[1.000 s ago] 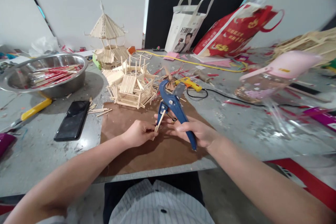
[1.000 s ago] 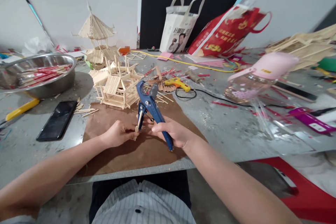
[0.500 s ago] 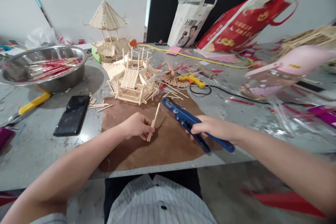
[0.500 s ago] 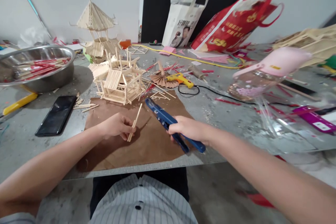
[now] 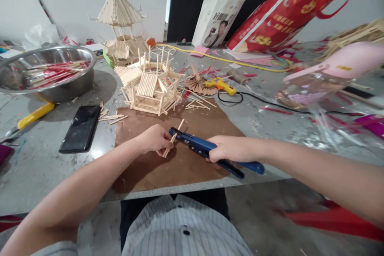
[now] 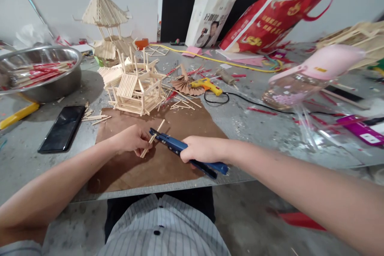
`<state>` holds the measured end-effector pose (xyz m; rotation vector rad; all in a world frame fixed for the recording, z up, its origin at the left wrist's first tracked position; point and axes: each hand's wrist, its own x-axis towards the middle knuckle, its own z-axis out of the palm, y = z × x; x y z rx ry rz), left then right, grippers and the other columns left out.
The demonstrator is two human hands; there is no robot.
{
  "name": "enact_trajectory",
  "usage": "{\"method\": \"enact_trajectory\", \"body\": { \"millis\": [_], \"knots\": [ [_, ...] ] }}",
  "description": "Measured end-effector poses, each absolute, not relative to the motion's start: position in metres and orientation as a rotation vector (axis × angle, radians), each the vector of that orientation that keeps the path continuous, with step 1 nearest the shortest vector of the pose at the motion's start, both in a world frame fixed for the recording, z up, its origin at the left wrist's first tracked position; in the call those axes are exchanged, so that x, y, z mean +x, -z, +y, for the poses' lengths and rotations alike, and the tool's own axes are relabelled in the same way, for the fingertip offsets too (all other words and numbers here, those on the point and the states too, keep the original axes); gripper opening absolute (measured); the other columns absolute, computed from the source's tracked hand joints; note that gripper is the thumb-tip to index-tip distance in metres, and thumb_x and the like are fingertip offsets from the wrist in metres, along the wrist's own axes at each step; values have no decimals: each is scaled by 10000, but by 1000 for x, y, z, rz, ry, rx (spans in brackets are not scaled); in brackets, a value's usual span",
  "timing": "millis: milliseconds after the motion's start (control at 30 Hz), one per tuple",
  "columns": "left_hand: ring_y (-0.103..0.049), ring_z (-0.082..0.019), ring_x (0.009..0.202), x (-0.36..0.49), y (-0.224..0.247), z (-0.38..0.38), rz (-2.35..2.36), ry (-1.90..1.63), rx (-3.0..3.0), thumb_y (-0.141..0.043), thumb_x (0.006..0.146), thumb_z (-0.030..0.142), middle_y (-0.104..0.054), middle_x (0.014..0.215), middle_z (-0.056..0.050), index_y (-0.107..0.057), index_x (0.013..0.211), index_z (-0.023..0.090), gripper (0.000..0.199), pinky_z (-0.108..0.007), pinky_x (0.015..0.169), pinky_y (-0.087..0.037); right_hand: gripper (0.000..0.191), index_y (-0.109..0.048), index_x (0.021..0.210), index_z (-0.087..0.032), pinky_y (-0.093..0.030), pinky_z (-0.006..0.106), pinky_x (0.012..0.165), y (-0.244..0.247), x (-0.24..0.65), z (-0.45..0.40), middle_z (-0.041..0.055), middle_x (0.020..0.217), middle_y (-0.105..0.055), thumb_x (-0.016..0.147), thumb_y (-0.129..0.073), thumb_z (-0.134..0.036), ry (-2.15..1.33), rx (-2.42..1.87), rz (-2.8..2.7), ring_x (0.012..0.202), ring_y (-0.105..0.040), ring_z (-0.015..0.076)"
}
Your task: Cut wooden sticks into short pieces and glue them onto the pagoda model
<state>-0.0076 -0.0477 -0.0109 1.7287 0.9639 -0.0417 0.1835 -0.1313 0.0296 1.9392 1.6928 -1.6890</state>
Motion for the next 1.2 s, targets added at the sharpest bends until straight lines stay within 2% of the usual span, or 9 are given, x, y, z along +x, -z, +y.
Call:
{"method": "enact_trajectory", "body": {
  "millis": [267,467,800,1200],
  "knots": [
    [-536,-95,417,-10,15,-45,939,53,1921,-492,601,192,-529,443,6,-566,547,112,122,-162,420,-435,91,-423,657,-181,-318,196,390,-17,181,-128,-20,493,-496,575,-461,-193,1824,1992,1553,425,-469,108],
    [-532,-96,405,-8,13,-45,957,71,1942,-499,601,213,-526,433,6,-567,537,113,136,-158,408,-419,82,-413,636,-183,-337,194,407,-16,183,-128,-20,498,-496,569,-460,-179,1779,1980,1607,464,-495,116],
    [-512,-74,393,-7,13,-44,951,81,2044,-492,620,222,-523,412,14,-561,514,120,162,-141,426,-404,62,-422,617,-171,-361,209,443,-26,175,-125,4,547,-535,560,-427,-147,1464,1903,1788,498,-507,118],
    [-513,-88,386,-6,11,-45,952,75,2071,-480,617,219,-527,406,3,-547,494,127,167,-164,436,-412,147,-469,679,-165,-356,207,468,-23,174,-122,31,628,-602,545,-434,-117,1140,1932,1798,581,-560,138]
  ]
}}
